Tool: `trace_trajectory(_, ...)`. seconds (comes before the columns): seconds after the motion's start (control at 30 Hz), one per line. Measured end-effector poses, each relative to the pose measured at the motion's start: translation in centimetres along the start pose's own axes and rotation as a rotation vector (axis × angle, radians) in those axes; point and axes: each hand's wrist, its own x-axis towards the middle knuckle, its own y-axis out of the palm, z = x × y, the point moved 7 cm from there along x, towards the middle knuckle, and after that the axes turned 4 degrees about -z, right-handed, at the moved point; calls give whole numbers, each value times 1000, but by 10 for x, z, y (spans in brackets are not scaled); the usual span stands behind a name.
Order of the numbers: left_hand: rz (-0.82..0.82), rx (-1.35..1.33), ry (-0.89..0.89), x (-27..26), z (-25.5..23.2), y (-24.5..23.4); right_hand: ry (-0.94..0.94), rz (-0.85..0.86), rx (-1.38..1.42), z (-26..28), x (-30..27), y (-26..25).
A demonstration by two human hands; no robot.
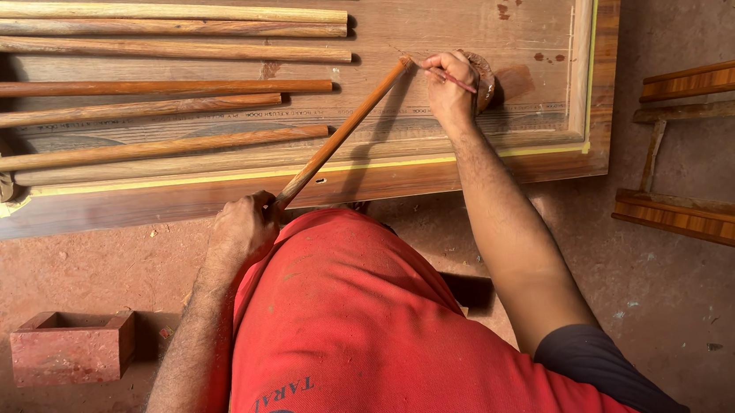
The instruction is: The person applies a brown finish to several cylindrical wooden rods using a small paintbrush. They hold each rod with one hand and paint it with the other, repeatedly dipping the brush into a container of finish. Finished rods are placed on a wooden workbench alongside a carved wooden piece.
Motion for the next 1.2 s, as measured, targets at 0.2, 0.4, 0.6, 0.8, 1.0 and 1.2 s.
trace_trajectory(0.2,11,-23,-40,1,1,-6,112,-30,97,26,-23,1)
trace_trajectory(0.4,48,-9,-71,5,11,1,432,190,781,56,-96,-27)
trace_trajectory(0.6,-215,81,128,-5,-2,-9,487,-160,461,-33,-61,-100)
trace_trajectory(0.8,-396,146,159,-21,-15,-30,670,-88,470,-80,-57,-79)
trace_trajectory(1.0,-444,171,126,-30,-28,-35,713,-107,468,-87,-61,-95)
trace_trajectory(1.2,-464,196,99,-26,-28,-46,1026,-339,600,-126,-91,-126)
